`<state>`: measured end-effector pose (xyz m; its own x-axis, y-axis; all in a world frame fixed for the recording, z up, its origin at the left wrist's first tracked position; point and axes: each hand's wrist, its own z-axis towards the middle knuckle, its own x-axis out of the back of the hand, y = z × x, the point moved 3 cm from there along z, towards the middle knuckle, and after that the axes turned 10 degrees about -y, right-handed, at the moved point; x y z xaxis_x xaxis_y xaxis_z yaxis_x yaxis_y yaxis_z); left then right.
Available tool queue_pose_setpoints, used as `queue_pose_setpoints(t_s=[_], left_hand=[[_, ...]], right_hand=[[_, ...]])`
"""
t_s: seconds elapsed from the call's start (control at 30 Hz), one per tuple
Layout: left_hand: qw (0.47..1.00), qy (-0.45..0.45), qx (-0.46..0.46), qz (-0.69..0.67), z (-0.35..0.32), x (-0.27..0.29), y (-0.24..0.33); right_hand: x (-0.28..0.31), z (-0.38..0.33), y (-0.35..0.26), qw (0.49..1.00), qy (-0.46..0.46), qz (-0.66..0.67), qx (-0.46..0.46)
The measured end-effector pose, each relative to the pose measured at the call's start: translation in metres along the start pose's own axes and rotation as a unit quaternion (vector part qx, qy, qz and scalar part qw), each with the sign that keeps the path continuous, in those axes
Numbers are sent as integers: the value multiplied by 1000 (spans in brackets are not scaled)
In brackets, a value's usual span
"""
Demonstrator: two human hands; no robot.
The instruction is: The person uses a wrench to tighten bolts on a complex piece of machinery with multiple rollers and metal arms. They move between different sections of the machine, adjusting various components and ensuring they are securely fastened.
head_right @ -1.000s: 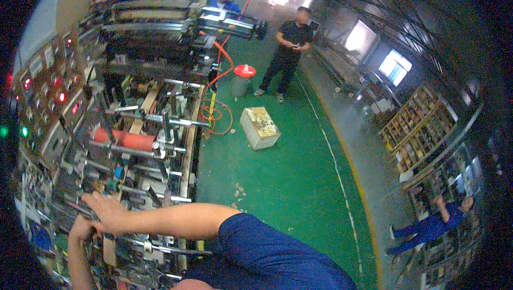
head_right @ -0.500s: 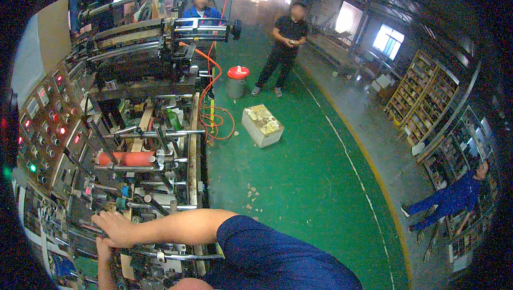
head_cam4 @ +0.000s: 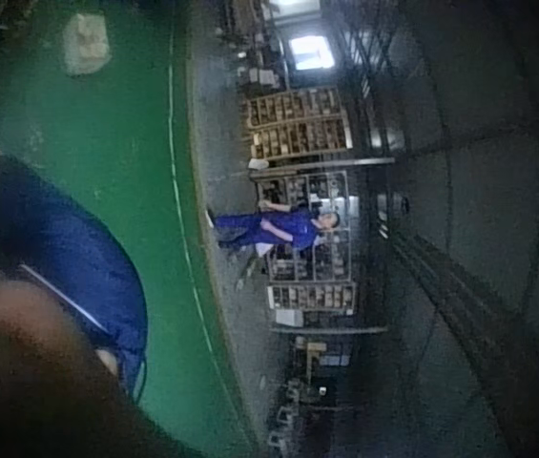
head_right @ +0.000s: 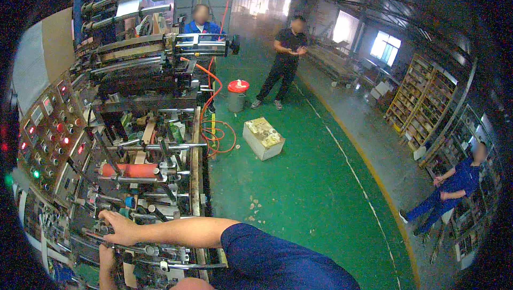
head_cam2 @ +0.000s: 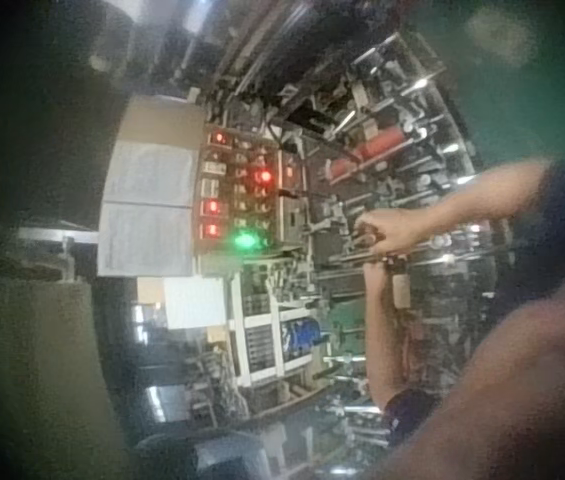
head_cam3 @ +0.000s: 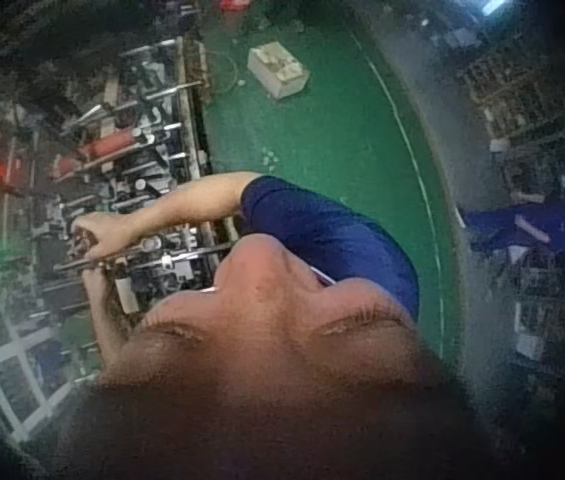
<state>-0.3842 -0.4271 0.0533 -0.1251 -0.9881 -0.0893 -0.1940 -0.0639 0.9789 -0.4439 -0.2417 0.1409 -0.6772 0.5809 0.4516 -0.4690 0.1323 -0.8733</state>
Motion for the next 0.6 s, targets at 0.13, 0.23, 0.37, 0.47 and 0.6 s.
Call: queue_pose_setpoints(t_s=[0.13, 0.23, 0.37, 0.47, 0.6], left_hand=[[997, 65, -27, 37, -22, 6, 11], [963, 90, 2, 254, -11, 5, 14], [946, 143, 105, 270, -8, 8, 14], [958, 121, 192, 176, -11, -4, 28], [965, 163, 173, 106, -26, -12, 21]], right_hand=[[-38, 17, 62, 993, 48, 50, 100], [-31, -6, 115, 925, -95, -345, 127], [-41, -43, 151, 986, -43, 4, -161], [-60, -36, 172, 982, -44, 2, -181], [-66, -25, 144, 987, 22, -19, -156]])
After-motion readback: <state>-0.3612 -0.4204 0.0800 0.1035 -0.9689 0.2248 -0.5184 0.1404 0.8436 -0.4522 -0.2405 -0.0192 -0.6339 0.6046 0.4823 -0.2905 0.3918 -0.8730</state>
